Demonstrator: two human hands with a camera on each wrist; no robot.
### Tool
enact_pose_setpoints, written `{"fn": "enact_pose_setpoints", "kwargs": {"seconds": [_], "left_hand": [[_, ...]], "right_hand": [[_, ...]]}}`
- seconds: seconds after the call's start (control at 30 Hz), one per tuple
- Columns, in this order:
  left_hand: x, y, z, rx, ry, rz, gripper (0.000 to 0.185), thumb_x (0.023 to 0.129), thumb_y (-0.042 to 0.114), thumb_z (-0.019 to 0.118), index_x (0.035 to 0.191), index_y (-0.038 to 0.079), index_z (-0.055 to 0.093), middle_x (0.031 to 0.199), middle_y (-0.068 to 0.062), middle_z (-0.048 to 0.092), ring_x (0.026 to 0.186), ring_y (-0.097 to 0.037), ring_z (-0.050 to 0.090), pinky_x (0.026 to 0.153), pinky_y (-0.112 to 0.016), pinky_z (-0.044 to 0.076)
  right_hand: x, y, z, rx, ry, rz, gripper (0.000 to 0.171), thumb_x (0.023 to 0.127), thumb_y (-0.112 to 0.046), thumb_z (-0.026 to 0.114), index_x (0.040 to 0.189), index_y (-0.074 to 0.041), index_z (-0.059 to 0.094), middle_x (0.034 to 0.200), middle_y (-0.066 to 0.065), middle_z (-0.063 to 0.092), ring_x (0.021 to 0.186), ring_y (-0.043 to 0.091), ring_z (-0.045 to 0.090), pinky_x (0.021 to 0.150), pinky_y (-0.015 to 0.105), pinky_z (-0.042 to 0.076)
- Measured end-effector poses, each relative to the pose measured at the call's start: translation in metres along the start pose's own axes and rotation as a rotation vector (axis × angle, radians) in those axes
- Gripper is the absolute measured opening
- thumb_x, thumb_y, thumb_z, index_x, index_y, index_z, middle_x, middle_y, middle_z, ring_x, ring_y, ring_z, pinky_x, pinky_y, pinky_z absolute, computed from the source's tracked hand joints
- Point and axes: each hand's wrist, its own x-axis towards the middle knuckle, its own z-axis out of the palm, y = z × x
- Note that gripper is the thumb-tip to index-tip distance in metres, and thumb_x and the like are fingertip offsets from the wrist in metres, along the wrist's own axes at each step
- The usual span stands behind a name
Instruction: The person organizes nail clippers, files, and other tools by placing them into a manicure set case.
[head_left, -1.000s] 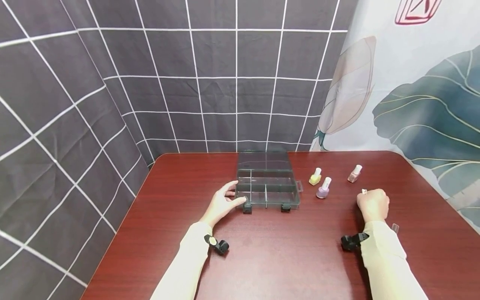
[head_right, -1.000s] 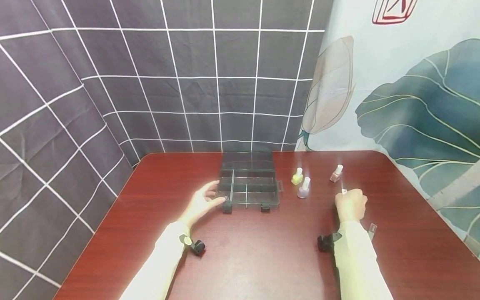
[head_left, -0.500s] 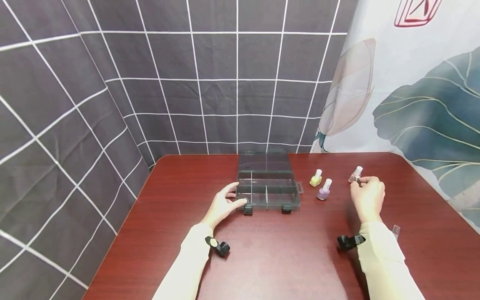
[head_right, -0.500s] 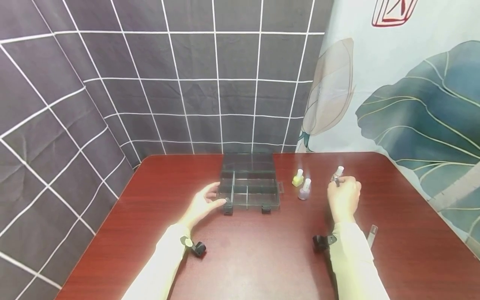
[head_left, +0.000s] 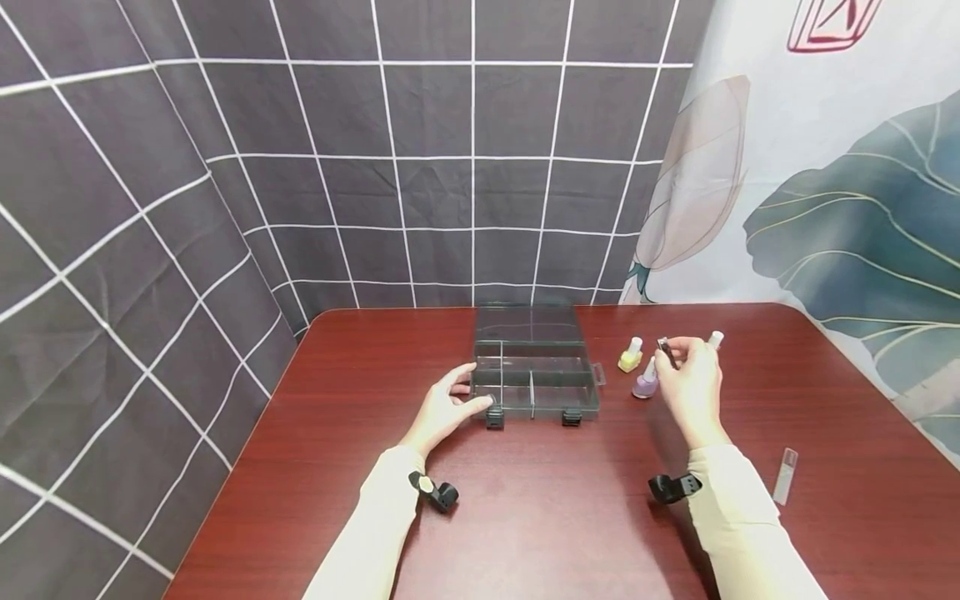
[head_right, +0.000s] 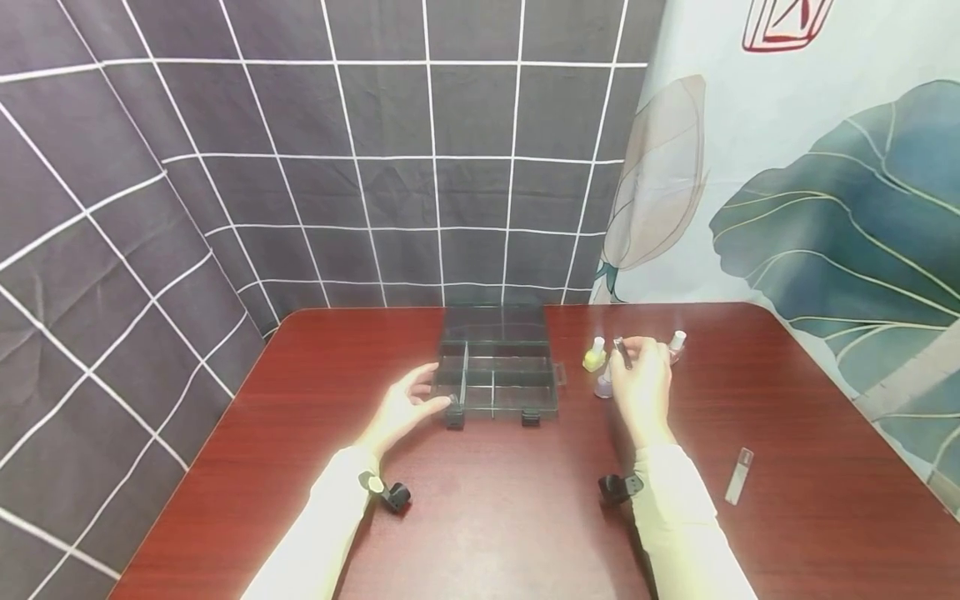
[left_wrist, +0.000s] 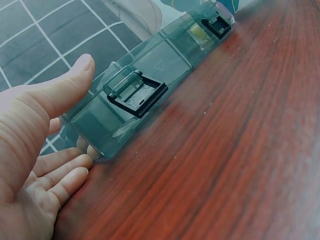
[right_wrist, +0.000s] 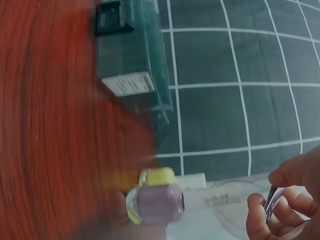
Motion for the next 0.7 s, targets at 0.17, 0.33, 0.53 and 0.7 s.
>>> {"fn": "enact_pose_setpoints", "kwargs": {"seconds": [0.17, 0.33, 0.53, 0.7], "left_hand": [[0.000, -0.001, 0.000, -0.027, -0.010, 0.009, 0.069, 0.074, 0.032, 0.079, 0.134, 0.013, 0.050, 0.124, -0.012, 0.056, 0.101, -0.026, 0.056, 0.080, -0.037, 0.049], [-0.002, 0.014, -0.003, -0.029, -0.008, 0.029, 0.066, 0.077, 0.021, 0.078, 0.134, 0.007, 0.048, 0.124, -0.018, 0.055, 0.102, -0.032, 0.056, 0.080, -0.040, 0.049], [0.002, 0.000, -0.001, -0.012, 0.005, 0.003, 0.067, 0.074, 0.030, 0.079, 0.134, 0.015, 0.051, 0.123, -0.010, 0.056, 0.100, -0.024, 0.056, 0.079, -0.035, 0.049], [0.002, 0.001, 0.000, -0.012, 0.009, -0.002, 0.066, 0.075, 0.027, 0.079, 0.133, 0.014, 0.051, 0.124, -0.011, 0.056, 0.100, -0.025, 0.056, 0.080, -0.038, 0.049]], "right_hand": [[-0.003, -0.008, 0.009, 0.039, -0.019, -0.044, 0.017, 0.084, -0.001, 0.060, 0.098, 0.008, 0.060, 0.091, 0.022, 0.058, 0.084, 0.033, 0.055, 0.078, 0.042, 0.038], [-0.009, -0.017, 0.021, 0.090, -0.069, -0.144, 0.014, 0.082, 0.000, 0.061, 0.096, 0.004, 0.060, 0.090, 0.017, 0.058, 0.079, 0.026, 0.054, 0.071, 0.029, 0.037], [-0.021, -0.028, 0.038, 0.147, -0.155, -0.257, 0.015, 0.080, 0.004, 0.063, 0.095, 0.003, 0.060, 0.090, 0.017, 0.055, 0.077, 0.029, 0.056, 0.073, 0.034, 0.038], [-0.028, -0.037, 0.049, 0.161, -0.218, -0.304, 0.015, 0.080, 0.005, 0.065, 0.094, 0.003, 0.060, 0.087, 0.017, 0.057, 0.077, 0.027, 0.056, 0.070, 0.034, 0.039]]}}
